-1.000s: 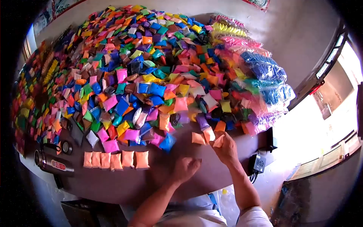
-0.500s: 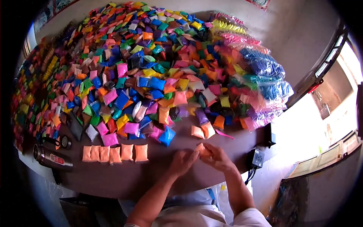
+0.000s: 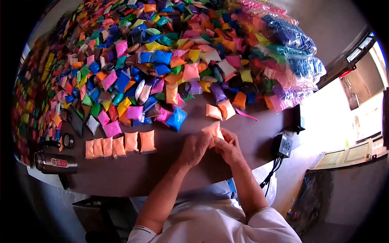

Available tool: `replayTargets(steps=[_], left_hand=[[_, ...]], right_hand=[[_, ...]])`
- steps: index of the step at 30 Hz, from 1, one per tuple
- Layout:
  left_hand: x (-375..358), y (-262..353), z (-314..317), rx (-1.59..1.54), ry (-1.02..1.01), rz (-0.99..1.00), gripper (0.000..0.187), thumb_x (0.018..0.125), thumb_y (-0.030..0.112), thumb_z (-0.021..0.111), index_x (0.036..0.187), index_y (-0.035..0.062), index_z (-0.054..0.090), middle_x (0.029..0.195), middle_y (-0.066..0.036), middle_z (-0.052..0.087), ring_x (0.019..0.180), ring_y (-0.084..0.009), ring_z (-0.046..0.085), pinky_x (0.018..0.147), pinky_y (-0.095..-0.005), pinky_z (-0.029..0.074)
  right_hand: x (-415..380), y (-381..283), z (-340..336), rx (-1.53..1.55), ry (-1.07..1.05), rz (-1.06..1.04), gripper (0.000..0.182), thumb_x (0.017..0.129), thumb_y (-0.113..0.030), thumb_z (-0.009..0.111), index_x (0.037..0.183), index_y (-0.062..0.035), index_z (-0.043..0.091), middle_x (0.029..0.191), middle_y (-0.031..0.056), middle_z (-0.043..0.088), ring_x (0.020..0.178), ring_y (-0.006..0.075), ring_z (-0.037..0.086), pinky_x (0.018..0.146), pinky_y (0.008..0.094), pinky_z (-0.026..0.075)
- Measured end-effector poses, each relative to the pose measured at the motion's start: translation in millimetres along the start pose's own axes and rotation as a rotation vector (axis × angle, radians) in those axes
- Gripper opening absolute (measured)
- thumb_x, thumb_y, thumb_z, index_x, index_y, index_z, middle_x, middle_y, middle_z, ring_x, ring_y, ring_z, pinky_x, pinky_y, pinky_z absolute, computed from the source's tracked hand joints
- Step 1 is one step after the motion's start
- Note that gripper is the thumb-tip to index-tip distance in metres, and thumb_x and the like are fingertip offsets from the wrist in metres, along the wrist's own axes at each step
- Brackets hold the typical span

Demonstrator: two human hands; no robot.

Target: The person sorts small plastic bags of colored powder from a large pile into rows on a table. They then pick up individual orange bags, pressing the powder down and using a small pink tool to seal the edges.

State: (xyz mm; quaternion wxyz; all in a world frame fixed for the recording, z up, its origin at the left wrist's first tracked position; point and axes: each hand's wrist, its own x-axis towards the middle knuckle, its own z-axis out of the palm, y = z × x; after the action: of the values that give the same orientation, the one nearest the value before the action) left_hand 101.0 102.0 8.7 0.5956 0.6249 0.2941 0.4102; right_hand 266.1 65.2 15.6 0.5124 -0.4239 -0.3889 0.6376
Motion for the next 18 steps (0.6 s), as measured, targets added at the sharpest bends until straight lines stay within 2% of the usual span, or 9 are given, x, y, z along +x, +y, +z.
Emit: replayTargets(steps=[2,4,9,11,16,17,18], left_hand=[[0,-8,0,0.082,0.071,-0.065,0.039,0.098,0.039,0.048,0.100,0.0023,0.062,0.087,-0.006,0.061,0.081,-0.0144,0.057,0.071,-0.0303,0.046],[0,-13,2,0.047,0.047,-0.074,0.039,0.098,0.038,0.048,0.102,0.0016,0.061,0.089,-0.006,0.061,0.082,-0.0145,0.057,0.072,-0.0299,0.046],[4,3,3,0.018,0.008,-0.035,0.040,0.096,0.037,0.051,0.107,-0.0003,0.059,0.091,-0.006,0.061,0.086,-0.0144,0.056,0.076,-0.0293,0.046],[5,5,-2,0.099,-0.129,-0.097,0.042,0.093,0.038,0.055,0.110,-0.0003,0.059,0.092,-0.005,0.061,0.087,-0.0140,0.056,0.077,-0.0295,0.046],[5,7,-2,0.133,-0.129,-0.045,0.040,0.091,0.040,0.059,0.097,0.0002,0.062,0.084,-0.002,0.060,0.079,-0.0122,0.055,0.070,-0.0292,0.045],[5,9,-1,0.051,-0.128,-0.079,0.040,0.091,0.041,0.059,0.094,0.0005,0.062,0.082,-0.002,0.060,0.078,-0.0121,0.055,0.069,-0.0291,0.045],[4,12,-1,-0.035,-0.129,-0.110,0.041,0.091,0.041,0.059,0.091,0.0008,0.062,0.079,-0.002,0.059,0.076,-0.0119,0.055,0.068,-0.0290,0.044]], right_hand=[[1,4,2,0.095,-0.001,-0.058,0.027,0.092,-0.026,0.061,0.110,-0.0049,0.064,0.090,-0.0005,0.063,0.071,0.0057,0.052,0.058,0.0191,0.036],[4,8,4,0.114,0.163,0.018,0.030,0.093,-0.030,0.059,0.106,-0.0036,0.065,0.084,-0.0014,0.060,0.068,0.0054,0.051,0.058,0.0192,0.036],[9,10,2,0.084,0.090,-0.072,0.029,0.090,-0.026,0.059,0.101,-0.0006,0.065,0.078,-0.0006,0.060,0.062,0.0060,0.050,0.055,0.0200,0.037],[8,12,-5,0.072,0.071,-0.077,0.027,0.090,-0.024,0.059,0.099,0.0004,0.066,0.077,0.0000,0.060,0.062,0.0065,0.051,0.055,0.0203,0.039],[7,3,-12,0.141,0.002,0.031,0.019,0.082,-0.018,0.062,0.084,0.0003,0.068,0.075,0.0013,0.062,0.063,0.0086,0.056,0.057,0.0202,0.044],[11,8,-13,0.145,0.007,0.043,0.023,0.082,-0.020,0.065,0.092,0.0008,0.066,0.075,0.0009,0.062,0.062,0.0086,0.056,0.057,0.0198,0.044],[11,10,-11,0.152,-0.009,0.049,0.023,0.082,-0.020,0.065,0.092,0.0008,0.066,0.075,0.0009,0.062,0.062,0.0086,0.056,0.057,0.0198,0.044]])
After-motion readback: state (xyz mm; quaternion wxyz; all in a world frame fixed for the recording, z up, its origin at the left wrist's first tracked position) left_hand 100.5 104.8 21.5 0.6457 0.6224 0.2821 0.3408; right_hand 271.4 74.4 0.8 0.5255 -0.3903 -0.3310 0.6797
